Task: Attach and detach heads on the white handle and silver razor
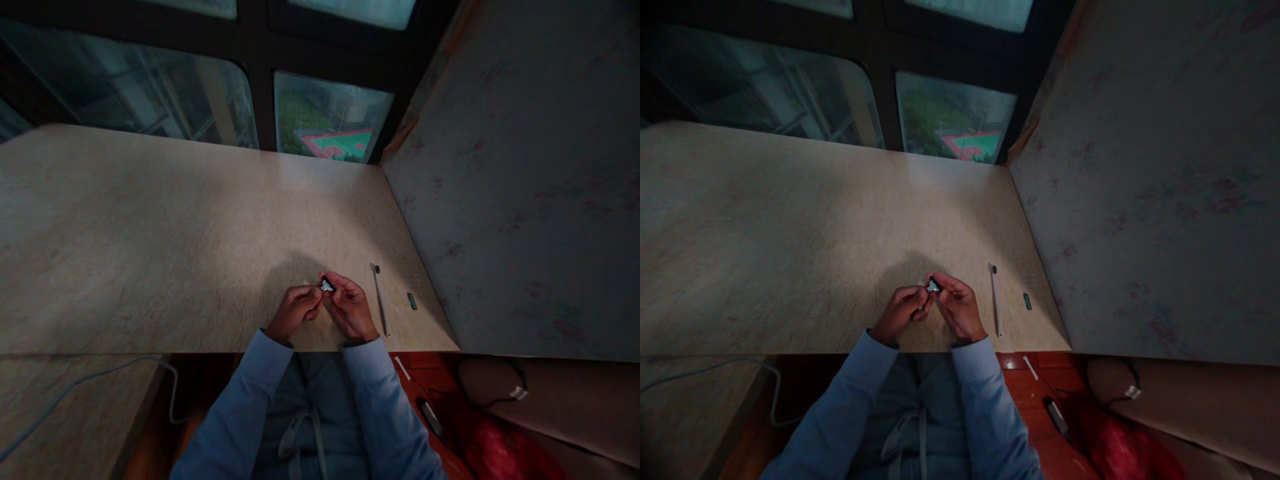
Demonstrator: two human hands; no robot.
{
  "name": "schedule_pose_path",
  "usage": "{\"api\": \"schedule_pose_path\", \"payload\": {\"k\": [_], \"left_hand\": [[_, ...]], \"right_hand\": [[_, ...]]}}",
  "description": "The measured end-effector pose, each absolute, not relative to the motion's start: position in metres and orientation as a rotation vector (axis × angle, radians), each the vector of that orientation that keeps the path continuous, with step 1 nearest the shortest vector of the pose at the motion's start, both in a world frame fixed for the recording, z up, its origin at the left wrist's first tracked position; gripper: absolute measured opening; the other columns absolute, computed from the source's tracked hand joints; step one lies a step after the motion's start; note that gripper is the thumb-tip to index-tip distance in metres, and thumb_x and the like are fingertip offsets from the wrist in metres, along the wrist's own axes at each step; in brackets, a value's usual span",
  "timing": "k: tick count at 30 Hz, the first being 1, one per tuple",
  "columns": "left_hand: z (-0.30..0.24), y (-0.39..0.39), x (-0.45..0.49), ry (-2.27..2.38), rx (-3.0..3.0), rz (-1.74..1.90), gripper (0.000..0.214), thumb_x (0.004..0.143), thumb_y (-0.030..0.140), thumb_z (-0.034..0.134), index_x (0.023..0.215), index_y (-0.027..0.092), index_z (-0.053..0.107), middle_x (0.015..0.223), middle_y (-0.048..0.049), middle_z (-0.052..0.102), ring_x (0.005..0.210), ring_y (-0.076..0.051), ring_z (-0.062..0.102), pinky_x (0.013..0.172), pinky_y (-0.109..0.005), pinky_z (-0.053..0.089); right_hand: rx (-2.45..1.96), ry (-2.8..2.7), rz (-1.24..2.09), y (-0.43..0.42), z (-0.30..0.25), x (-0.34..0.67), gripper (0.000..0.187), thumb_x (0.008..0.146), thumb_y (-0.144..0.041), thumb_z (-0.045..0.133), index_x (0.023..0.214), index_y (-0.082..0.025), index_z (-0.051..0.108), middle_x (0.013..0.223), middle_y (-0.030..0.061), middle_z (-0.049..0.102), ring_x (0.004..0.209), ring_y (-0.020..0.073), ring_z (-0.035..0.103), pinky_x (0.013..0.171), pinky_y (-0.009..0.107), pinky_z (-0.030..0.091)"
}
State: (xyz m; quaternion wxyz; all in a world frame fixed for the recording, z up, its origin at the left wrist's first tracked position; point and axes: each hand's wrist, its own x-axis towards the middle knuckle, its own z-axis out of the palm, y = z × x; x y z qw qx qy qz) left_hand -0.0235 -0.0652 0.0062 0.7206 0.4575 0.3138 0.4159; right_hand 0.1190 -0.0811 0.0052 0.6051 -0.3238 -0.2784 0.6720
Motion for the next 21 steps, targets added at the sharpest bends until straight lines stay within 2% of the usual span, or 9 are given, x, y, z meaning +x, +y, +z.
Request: {"api": "schedule_pose_path", "payload": {"k": [8, 15, 21], "left_hand": [[0.0082, -0.0660, -0.0218, 0.729, 1.050, 0.905, 0.051, 0.079, 0.061, 0.064, 0.063, 0.014, 0.053, 0.054, 0.0035, 0.044, 0.042, -0.005, 0.034, 0.044, -0.023, 0.024], [0.0032, -0.0677, -0.0181, 0.812, 1.124, 1.022, 0.050, 0.085, 0.057, 0.058, 0.061, 0.015, 0.052, 0.051, 0.0034, 0.042, 0.045, -0.006, 0.035, 0.047, -0.024, 0.024], [0.0039, -0.0676, -0.0134, 0.788, 1.104, 1.033, 0.048, 0.086, 0.058, 0.058, 0.064, 0.014, 0.054, 0.054, 0.0028, 0.044, 0.045, -0.006, 0.035, 0.046, -0.024, 0.022]], "right_hand": [[-0.781, -0.674, 1.545, -0.0812, 0.0054, 0.1225, 0.042, 0.061, -0.036, 0.090, 0.100, -0.026, 0.077, 0.112, 0.0038, 0.075, 0.095, 0.0167, 0.070, 0.084, 0.025, 0.055], [-0.819, -0.710, 1.463, -0.0783, 0.0038, 0.1210, 0.046, 0.060, -0.042, 0.090, 0.100, -0.024, 0.077, 0.110, 0.0070, 0.075, 0.097, 0.0211, 0.070, 0.090, 0.035, 0.054], [-0.810, -0.707, 1.417, -0.0780, 0.0024, 0.1221, 0.044, 0.062, -0.041, 0.089, 0.100, -0.023, 0.076, 0.109, 0.0074, 0.075, 0.093, 0.0201, 0.070, 0.089, 0.034, 0.054]]}}
